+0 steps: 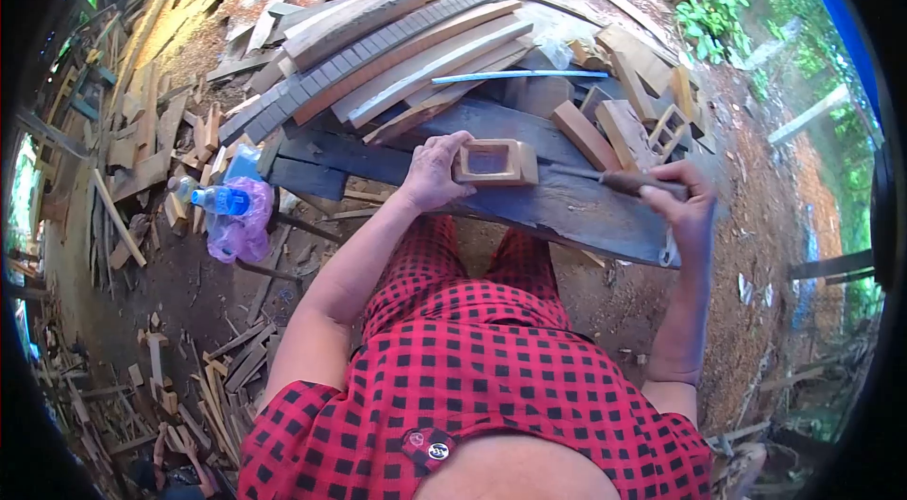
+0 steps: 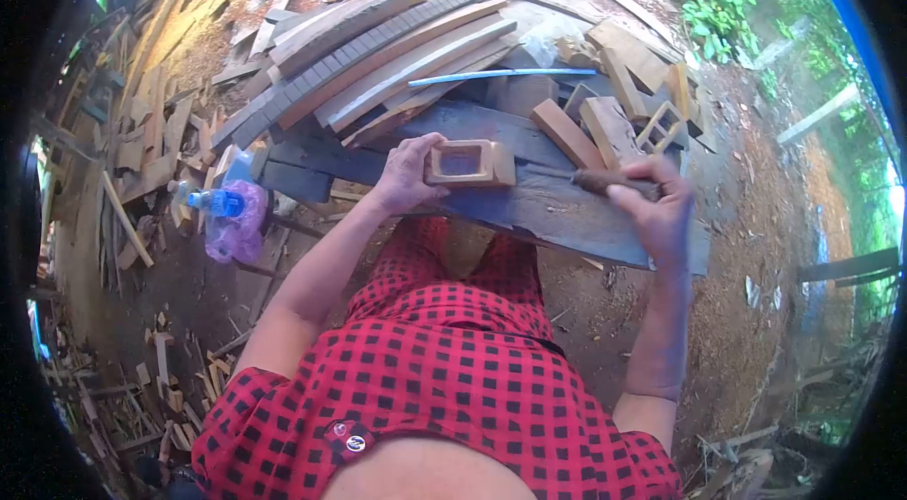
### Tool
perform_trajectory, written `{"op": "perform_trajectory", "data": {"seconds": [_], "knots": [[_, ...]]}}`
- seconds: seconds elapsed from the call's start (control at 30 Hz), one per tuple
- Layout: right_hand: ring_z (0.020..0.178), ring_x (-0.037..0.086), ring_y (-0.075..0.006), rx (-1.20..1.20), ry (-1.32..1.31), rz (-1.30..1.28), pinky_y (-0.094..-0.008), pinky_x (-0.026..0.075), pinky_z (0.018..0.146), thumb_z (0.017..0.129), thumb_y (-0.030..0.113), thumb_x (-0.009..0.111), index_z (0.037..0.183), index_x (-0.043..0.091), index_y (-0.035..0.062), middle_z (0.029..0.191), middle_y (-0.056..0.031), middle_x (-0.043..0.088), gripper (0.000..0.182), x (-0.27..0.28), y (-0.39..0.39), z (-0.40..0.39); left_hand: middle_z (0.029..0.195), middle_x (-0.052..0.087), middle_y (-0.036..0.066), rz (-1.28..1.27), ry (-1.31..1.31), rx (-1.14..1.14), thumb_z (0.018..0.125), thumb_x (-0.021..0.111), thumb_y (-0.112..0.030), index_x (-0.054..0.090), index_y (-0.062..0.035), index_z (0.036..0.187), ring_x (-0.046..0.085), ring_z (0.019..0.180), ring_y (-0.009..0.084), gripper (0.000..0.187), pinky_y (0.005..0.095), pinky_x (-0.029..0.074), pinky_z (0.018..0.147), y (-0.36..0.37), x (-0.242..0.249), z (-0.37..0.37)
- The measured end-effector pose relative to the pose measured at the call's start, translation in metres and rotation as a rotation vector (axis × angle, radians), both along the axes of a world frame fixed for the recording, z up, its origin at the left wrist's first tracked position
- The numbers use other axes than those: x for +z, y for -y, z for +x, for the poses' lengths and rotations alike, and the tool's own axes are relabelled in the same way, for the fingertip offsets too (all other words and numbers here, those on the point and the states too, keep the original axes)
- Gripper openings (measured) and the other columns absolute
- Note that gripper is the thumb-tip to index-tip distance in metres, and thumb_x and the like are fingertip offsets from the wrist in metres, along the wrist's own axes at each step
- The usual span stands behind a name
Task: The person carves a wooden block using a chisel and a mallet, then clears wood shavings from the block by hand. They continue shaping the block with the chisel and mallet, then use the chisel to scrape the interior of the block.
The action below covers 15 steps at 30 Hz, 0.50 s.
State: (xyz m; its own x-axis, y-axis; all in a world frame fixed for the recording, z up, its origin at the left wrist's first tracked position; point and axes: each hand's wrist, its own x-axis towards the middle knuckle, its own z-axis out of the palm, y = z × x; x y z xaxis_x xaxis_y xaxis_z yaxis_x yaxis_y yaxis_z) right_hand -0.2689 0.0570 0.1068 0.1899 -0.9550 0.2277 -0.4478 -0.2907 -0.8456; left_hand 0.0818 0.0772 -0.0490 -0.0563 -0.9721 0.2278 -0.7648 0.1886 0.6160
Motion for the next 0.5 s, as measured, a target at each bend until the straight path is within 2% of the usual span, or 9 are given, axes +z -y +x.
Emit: {"op": "perform_trajectory", "data": {"seconds": [0.07, 0.17, 0.2, 0.27, 0.3, 0.5], "knots": [[0.082, 0.063, -0.0112, 0.078, 0.141, -0.046, -0.0244, 0.052, 0.071, 0.068, -0.002, 0.07, 0.088, 0.065, 0.0033, 0.093, -0.0079, 0.067, 0.021, 0.032, -0.004, -0.006, 0.115, 0.059, 0.006, 0.049, 0.015, -0.048, 0.054, 0.085, -0.022, 0.049, -0.019, 0.127, 0.049, 0.115, 0.0291, 0.082, 0.0414, 0.035, 0.096, 0.007, 0.0, -0.005], [0.084, 0.063, -0.0117, 0.217, 0.155, -0.039, -0.0242, 0.051, 0.074, 0.066, -0.004, 0.072, 0.089, 0.066, 0.0034, 0.1, -0.0093, 0.066, 0.025, 0.061, -0.003, 0.001, 0.116, 0.057, 0.006, 0.224, 0.165, -0.114, 0.056, 0.074, -0.013, 0.05, -0.0236, 0.13, 0.045, 0.12, 0.0267, 0.079, 0.0411, 0.034, 0.097, 0.019, 0.022, -0.009], [0.084, 0.063, -0.0117, 0.213, 0.146, -0.035, -0.0242, 0.051, 0.074, 0.066, -0.004, 0.072, 0.089, 0.066, 0.0034, 0.1, -0.0093, 0.066, 0.025, 0.059, 0.003, 0.005, 0.116, 0.057, 0.006, 0.227, 0.156, -0.12, 0.056, 0.074, -0.013, 0.05, -0.0236, 0.13, 0.045, 0.12, 0.0267, 0.079, 0.0411, 0.034, 0.097, 0.024, 0.018, -0.008], [0.086, 0.063, -0.0118, 0.366, 0.107, 0.013, -0.0237, 0.05, 0.078, 0.066, -0.005, 0.072, 0.087, 0.067, 0.0038, 0.1, -0.0081, 0.066, 0.023, 0.051, 0.016, 0.017, 0.119, 0.052, 0.005, 0.154, 0.236, -0.134, 0.056, 0.072, -0.009, 0.05, -0.0272, 0.131, 0.043, 0.12, 0.0267, 0.081, 0.0404, 0.033, 0.098, 0.033, 0.007, -0.005], [0.091, 0.062, -0.0123, 0.39, 0.055, 0.047, -0.0248, 0.049, 0.083, 0.066, -0.006, 0.071, 0.084, 0.066, 0.0031, 0.101, -0.0076, 0.066, 0.021, 0.05, 0.02, 0.022, 0.121, 0.048, 0.004, 0.194, 0.197, -0.143, 0.056, 0.071, -0.007, 0.049, -0.0309, 0.132, 0.043, 0.12, 0.0269, 0.083, 0.0409, 0.033, 0.098, 0.034, 0.01, -0.004], [0.097, 0.06, -0.0134, 0.544, -0.117, 0.063, -0.0283, 0.047, 0.089, 0.064, -0.008, 0.069, 0.084, 0.064, 0.0018, 0.101, -0.0067, 0.065, 0.022, 0.056, 0.04, 0.05, 0.122, 0.05, 0.003, 0.329, 0.171, -0.188, 0.055, 0.071, -0.005, 0.051, -0.0301, 0.131, 0.042, 0.12, 0.0285, 0.082, 0.0413, 0.033, 0.097, 0.036, 0.019, -0.001]]}}
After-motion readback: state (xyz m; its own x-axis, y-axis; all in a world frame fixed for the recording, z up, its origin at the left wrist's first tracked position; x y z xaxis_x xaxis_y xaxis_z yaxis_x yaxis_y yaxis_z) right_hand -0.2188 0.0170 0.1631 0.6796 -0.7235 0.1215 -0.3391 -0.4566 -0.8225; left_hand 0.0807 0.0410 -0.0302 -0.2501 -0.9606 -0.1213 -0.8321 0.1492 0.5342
